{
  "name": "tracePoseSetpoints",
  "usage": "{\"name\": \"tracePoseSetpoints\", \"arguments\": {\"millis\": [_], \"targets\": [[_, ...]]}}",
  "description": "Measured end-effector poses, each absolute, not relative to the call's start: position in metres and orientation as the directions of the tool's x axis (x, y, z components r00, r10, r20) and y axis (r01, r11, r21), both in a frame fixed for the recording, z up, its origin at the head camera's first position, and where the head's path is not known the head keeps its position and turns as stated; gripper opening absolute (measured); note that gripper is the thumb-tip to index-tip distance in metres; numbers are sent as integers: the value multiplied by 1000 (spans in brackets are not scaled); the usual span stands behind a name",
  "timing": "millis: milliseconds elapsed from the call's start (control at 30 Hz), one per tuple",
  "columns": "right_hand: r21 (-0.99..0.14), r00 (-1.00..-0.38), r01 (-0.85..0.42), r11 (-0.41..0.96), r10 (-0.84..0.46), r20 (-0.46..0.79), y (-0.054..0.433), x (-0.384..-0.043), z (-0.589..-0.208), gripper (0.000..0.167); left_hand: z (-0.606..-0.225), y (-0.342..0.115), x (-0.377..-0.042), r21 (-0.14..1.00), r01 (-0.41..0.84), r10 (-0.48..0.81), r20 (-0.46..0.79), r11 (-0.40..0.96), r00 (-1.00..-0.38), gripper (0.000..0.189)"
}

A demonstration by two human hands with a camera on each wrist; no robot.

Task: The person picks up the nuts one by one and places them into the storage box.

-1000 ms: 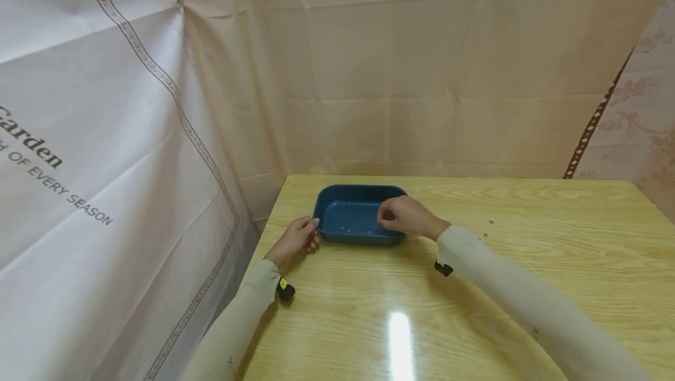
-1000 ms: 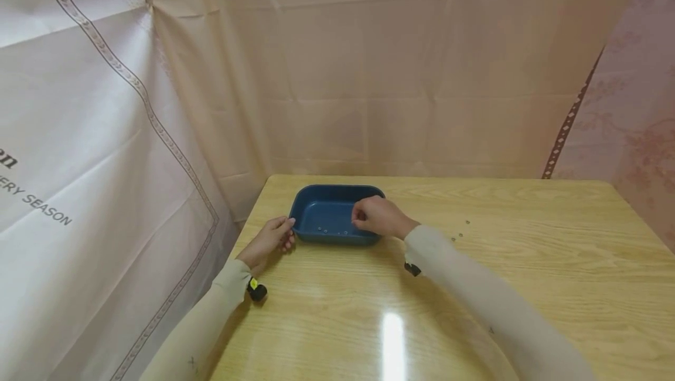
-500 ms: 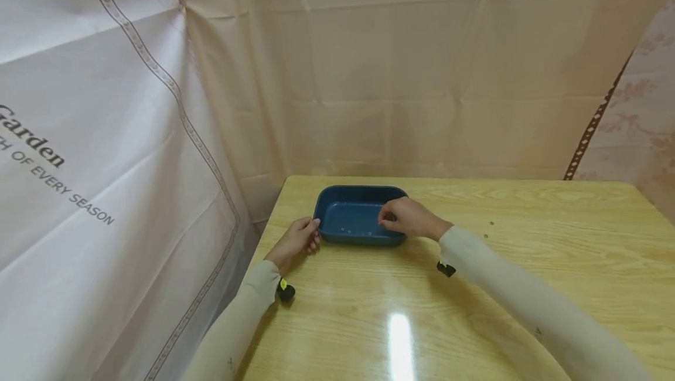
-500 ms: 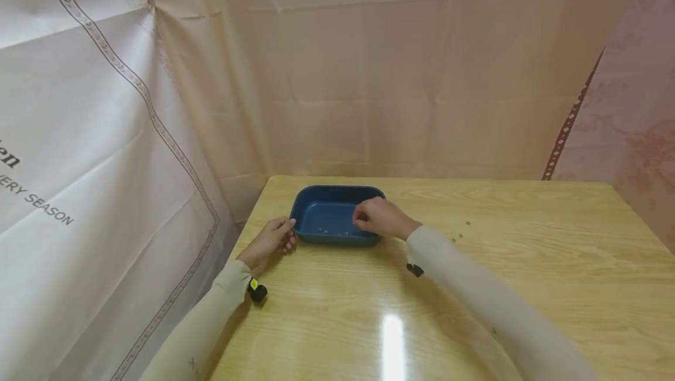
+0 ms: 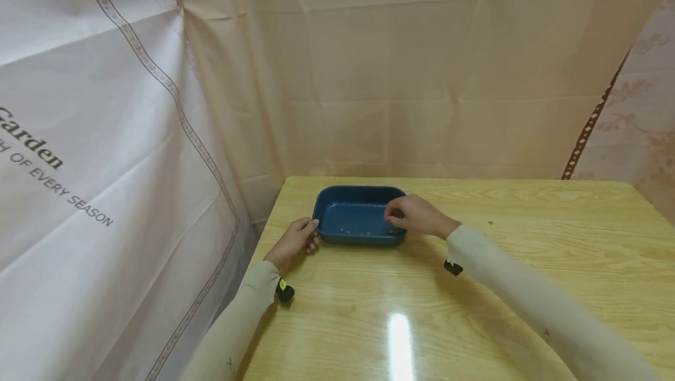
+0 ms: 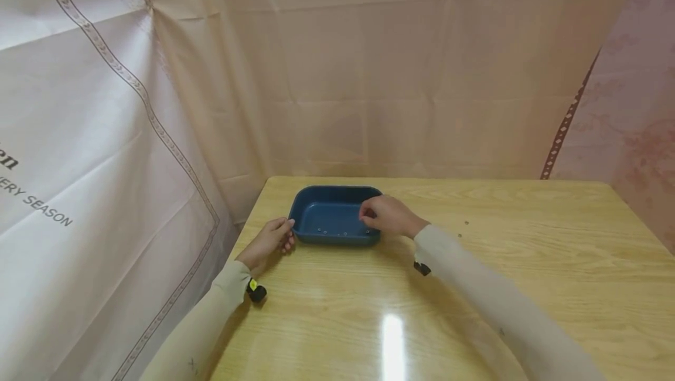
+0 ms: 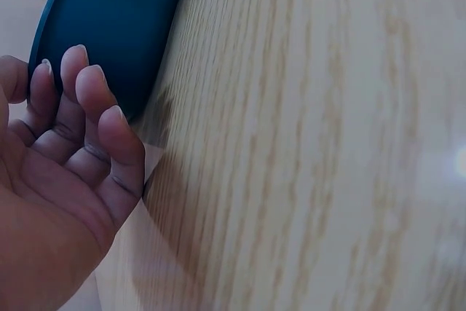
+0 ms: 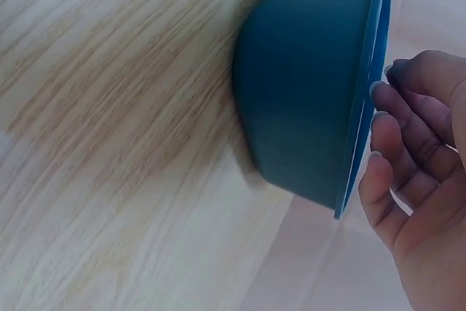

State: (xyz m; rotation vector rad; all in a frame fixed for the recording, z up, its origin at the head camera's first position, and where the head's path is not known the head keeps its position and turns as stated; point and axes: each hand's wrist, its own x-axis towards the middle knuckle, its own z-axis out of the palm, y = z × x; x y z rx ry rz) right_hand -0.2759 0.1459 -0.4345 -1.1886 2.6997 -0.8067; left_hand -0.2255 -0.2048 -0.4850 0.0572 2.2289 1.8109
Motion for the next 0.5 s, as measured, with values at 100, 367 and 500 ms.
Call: {"name": "tracePoseSetpoints", "arguments": {"millis": [100,367,500], "targets": [[-489,-698,-668,561,-701,150,151,-278,-434,11,-485,-204,-226,969,-147,202,-187,199,-961,36],[-513,-712,-652,559,-683,160,170,-281,-440,11,-485,-203,-226,967,-154,199,-194,202,-961,37],[-512,-717,-652,560,-674,176,180,-283,-442,9,-486,-202,-226,967,-164,194,-202,195,-960,37]]}}
